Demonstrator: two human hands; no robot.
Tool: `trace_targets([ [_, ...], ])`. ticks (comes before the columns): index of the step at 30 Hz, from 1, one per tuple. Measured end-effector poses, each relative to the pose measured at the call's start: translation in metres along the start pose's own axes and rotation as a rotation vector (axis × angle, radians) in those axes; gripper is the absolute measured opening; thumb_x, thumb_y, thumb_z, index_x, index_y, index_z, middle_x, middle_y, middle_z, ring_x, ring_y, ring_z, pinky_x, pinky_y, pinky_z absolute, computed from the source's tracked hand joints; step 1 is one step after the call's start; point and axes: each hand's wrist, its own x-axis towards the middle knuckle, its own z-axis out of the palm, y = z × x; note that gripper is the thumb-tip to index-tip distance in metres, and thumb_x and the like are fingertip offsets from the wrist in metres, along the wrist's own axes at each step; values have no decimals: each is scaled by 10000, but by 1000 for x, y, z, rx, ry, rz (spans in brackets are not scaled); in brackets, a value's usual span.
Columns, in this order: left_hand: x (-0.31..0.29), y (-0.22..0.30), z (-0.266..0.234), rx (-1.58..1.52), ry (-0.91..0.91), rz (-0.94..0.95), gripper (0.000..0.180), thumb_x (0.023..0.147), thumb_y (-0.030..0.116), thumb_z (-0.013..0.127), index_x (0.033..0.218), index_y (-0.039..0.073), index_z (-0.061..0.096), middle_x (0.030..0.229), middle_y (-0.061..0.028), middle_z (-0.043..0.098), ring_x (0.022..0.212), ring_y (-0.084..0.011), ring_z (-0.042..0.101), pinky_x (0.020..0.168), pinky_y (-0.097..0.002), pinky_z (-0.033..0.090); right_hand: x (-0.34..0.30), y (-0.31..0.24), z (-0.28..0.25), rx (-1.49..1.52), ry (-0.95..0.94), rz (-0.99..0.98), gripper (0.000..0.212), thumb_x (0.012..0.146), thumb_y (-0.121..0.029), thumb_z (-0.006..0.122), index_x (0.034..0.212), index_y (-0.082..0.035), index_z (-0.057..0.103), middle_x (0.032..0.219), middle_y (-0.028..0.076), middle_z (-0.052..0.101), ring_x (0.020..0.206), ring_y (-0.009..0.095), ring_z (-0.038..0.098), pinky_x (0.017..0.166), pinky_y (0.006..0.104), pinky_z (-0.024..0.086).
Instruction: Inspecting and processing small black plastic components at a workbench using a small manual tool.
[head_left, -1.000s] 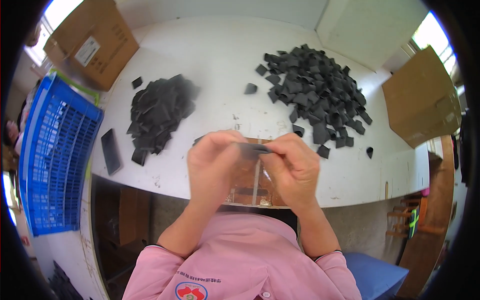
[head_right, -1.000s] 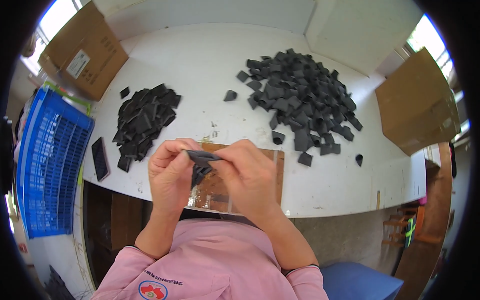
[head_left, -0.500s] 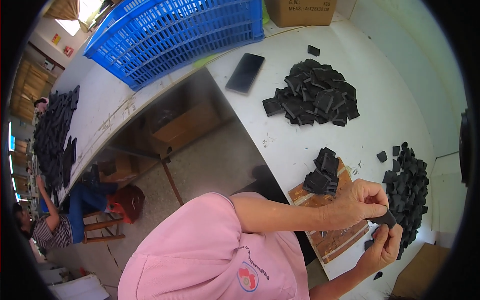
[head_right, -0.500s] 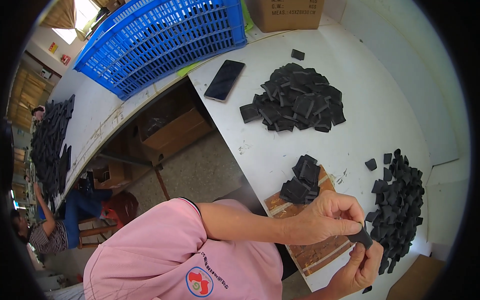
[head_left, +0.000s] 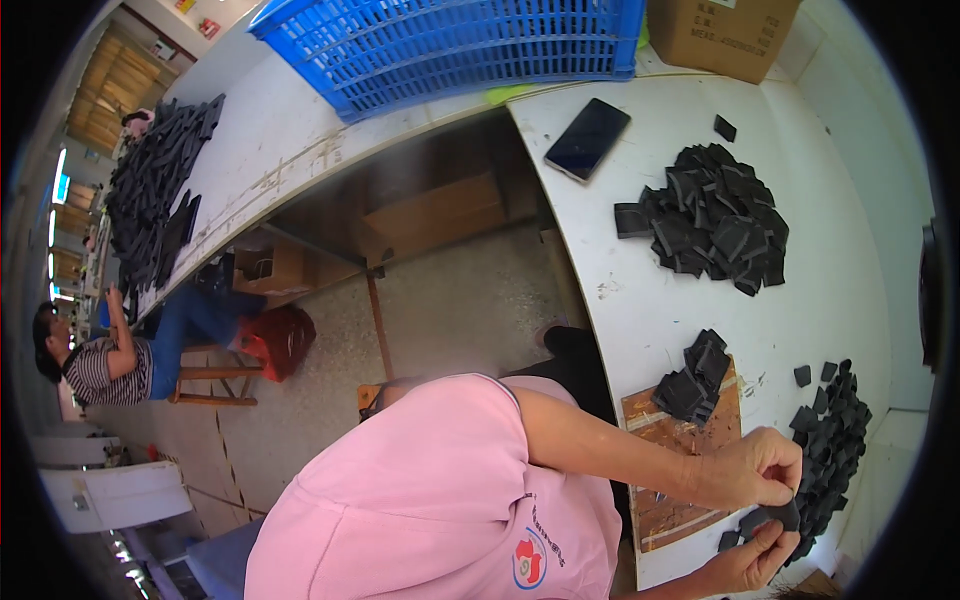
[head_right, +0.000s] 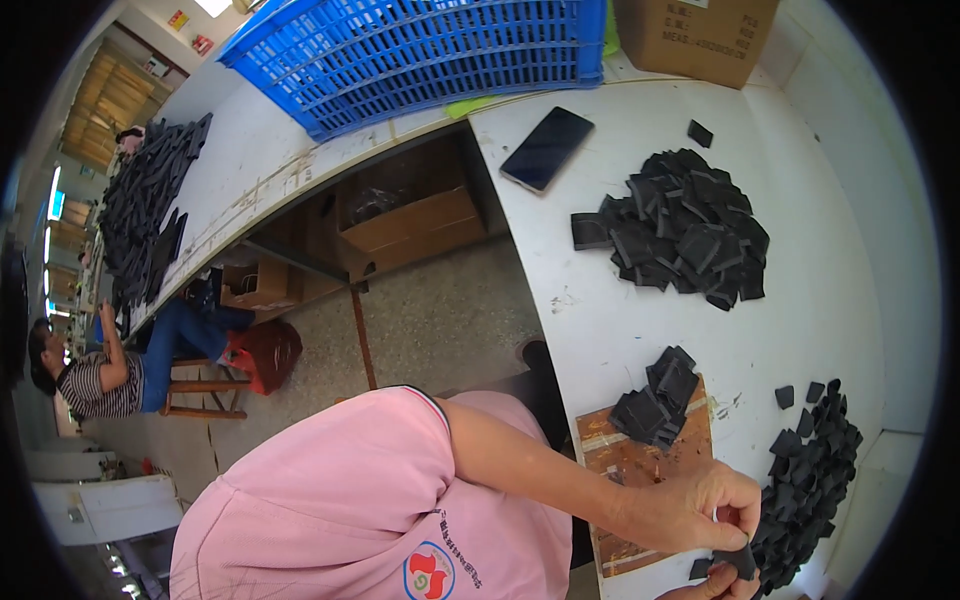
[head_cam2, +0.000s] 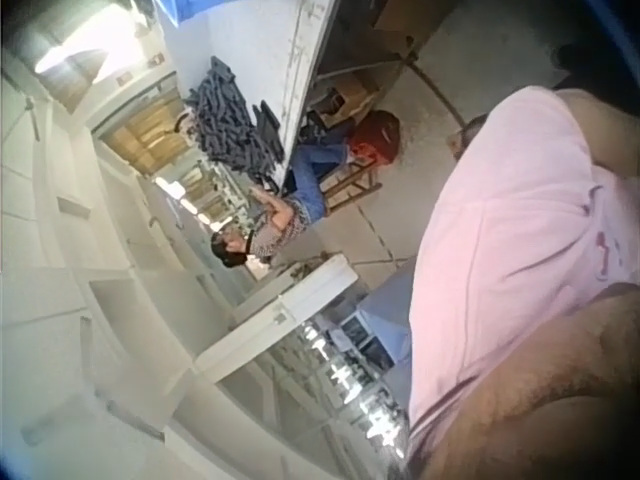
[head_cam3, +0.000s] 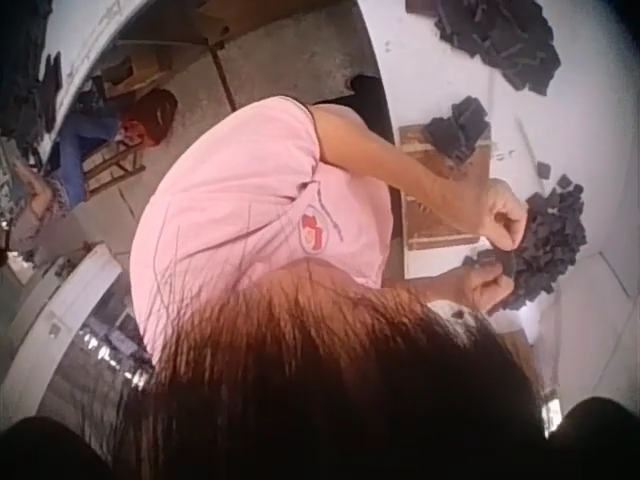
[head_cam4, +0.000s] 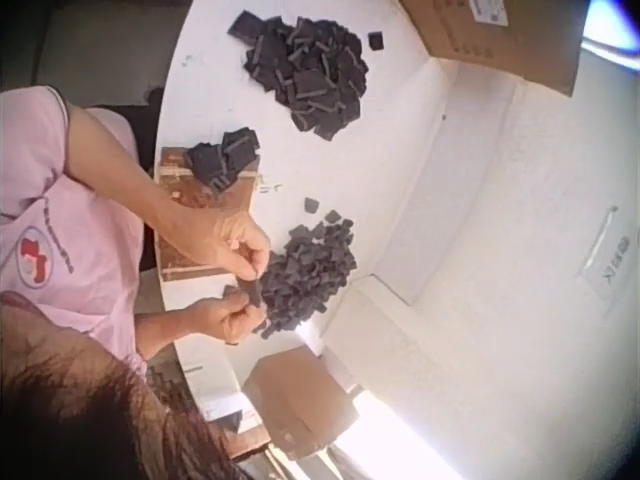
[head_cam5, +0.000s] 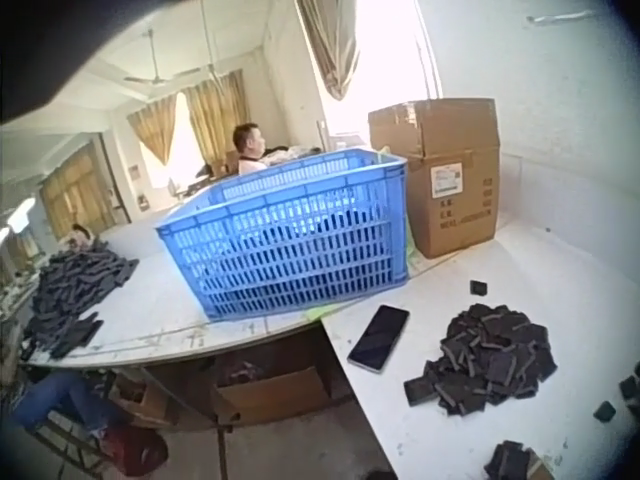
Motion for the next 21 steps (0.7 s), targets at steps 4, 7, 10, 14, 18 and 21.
trace_targets([
  [4, 7, -4, 10, 211, -22, 237, 58, 682, 26, 534, 709, -25, 540, 680, -89, 510, 600, -175, 507, 565, -288, 405, 7, -39, 19, 52, 146, -18, 208, 780, -161, 573, 680, 19, 545, 588, 115, 547, 530, 197, 513, 480, 303, 421],
  [7, 17, -14, 16, 437, 51, 513, 155, 580, 87, 594, 672, -37, 575, 592, -146, 521, 570, -303, 523, 524, -378, 411, 7, -22, 12, 23, 148, -36, 237, 788, -185, 580, 702, 34, 550, 636, 112, 562, 561, 199, 518, 502, 295, 426],
  [10, 24, -21, 17, 476, -52, 419, 110, 557, 87, 593, 596, -15, 587, 560, -144, 522, 560, -317, 527, 513, -377, 417, 7, -14, 9, 94, 21, 107, 272, 802, -219, 577, 726, 41, 553, 684, 109, 579, 578, 196, 523, 507, 296, 428],
  [14, 28, -10, 27, 650, -55, 551, 73, 529, 75, 599, 546, 5, 590, 536, -139, 543, 526, -308, 545, 495, -362, 433, 7, 8, 2, 108, 81, -2, 229, 812, -195, 569, 761, 28, 575, 678, 119, 563, 568, 183, 494, 531, 312, 427],
  [18, 30, -11, 34, 663, -94, 547, 68, 522, 56, 607, 563, 2, 601, 533, -140, 558, 508, -279, 560, 478, -335, 440, 10, 7, -8, 114, 11, 27, 227, 817, -197, 562, 774, 25, 581, 676, 127, 556, 569, 182, 489, 537, 315, 428],
  [21, 28, -17, 18, 533, -40, 490, 72, 513, 52, 622, 560, 1, 602, 535, -137, 559, 498, -272, 556, 467, -327, 436, 11, -7, 3, 230, -154, 212, 317, 817, -269, 547, 797, 47, 550, 733, 122, 576, 595, 206, 517, 499, 295, 427],
])
